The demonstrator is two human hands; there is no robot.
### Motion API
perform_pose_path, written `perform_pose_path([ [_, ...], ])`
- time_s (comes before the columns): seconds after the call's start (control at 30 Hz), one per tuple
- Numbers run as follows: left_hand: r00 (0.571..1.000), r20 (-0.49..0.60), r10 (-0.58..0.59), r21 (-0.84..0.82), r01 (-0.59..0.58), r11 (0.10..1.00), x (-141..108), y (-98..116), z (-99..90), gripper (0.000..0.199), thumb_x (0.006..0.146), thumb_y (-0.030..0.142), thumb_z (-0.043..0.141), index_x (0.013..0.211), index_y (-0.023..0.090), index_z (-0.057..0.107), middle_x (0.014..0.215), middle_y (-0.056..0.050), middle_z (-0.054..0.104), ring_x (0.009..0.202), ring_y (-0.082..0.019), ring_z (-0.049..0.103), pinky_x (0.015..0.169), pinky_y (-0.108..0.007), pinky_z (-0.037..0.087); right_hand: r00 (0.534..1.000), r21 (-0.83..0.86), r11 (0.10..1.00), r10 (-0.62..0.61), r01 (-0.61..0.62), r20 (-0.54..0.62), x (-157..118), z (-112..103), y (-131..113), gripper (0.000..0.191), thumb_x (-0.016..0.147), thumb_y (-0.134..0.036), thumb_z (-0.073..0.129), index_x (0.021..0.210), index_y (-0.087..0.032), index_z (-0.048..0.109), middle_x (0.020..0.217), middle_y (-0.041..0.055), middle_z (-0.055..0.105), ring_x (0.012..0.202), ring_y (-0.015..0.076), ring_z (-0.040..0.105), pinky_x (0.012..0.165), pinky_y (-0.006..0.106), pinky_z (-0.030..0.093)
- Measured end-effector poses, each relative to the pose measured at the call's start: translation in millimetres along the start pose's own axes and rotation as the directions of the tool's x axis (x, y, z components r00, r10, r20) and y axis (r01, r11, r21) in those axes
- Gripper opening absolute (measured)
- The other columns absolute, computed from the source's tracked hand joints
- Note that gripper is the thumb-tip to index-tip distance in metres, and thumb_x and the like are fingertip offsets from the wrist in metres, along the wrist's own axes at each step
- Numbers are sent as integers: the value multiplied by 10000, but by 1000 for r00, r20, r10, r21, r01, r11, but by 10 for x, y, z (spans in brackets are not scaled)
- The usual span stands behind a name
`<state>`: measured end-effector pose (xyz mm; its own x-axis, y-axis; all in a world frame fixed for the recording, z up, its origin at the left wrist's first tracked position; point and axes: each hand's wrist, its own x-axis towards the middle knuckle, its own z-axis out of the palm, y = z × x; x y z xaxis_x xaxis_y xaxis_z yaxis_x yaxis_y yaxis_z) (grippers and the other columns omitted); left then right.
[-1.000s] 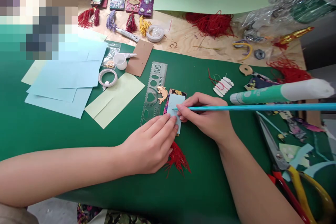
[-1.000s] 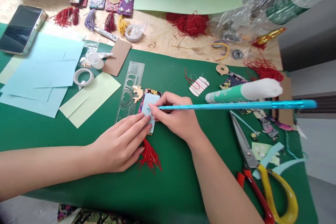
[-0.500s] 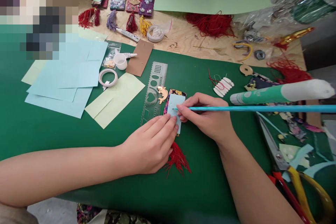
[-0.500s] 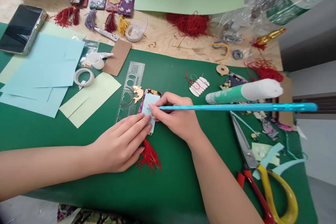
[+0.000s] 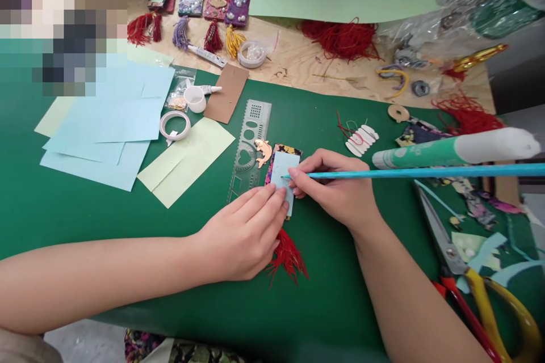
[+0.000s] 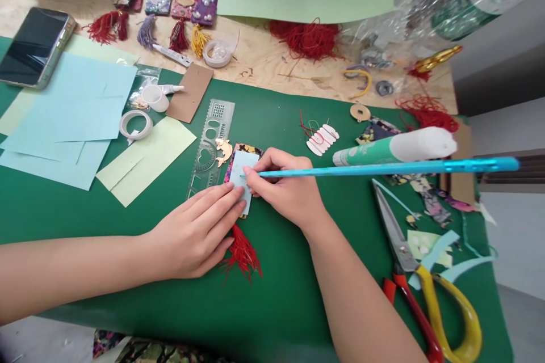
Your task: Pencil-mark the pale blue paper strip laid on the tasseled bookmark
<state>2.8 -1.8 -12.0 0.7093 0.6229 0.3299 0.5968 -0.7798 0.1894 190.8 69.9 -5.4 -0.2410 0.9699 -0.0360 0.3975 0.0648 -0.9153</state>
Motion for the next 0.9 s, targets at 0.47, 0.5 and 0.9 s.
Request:
perform_pose_path([
  [0.47, 1000, 2, 3, -9, -3, 1000, -2, 1, -1, 438, 957, 212, 380, 1241, -55, 580, 1314, -228, 576, 1230, -347, 545, 1045, -444, 453, 1000, 9, 1000, 13, -13, -10, 2, 7, 10, 221, 749, -245, 753, 615, -203, 583, 514, -25, 646, 419, 127, 618, 424, 226, 508],
  [0.5, 1000, 1, 1, -9, -1, 1000, -4, 4, 2, 439, 956, 211, 379, 1242, -56, 579, 1314, -228, 576, 1231, -347, 544, 1045, -444, 452, 999, 6, 1000, 28, -28, -21, -4, 9, -8, 213, 758, -239, 741, 617, -204, 585, 518, -26, 646, 424, 125, 618, 431, 227, 509],
  [0.9, 1000, 16, 19, 38, -19, 999, 9, -4, -11, 418, 949, 232, 404, 1186, -43, 612, 1297, -234, 586, 1211, -367, 551, 1020, -455, 459, 993, 44, 997, 62, -58, -102, -11, 16, -29, 243, 754, -280, 762, 615, -207, 576, 511, -22, 639, 427, 126, 611, 437, 233, 505],
])
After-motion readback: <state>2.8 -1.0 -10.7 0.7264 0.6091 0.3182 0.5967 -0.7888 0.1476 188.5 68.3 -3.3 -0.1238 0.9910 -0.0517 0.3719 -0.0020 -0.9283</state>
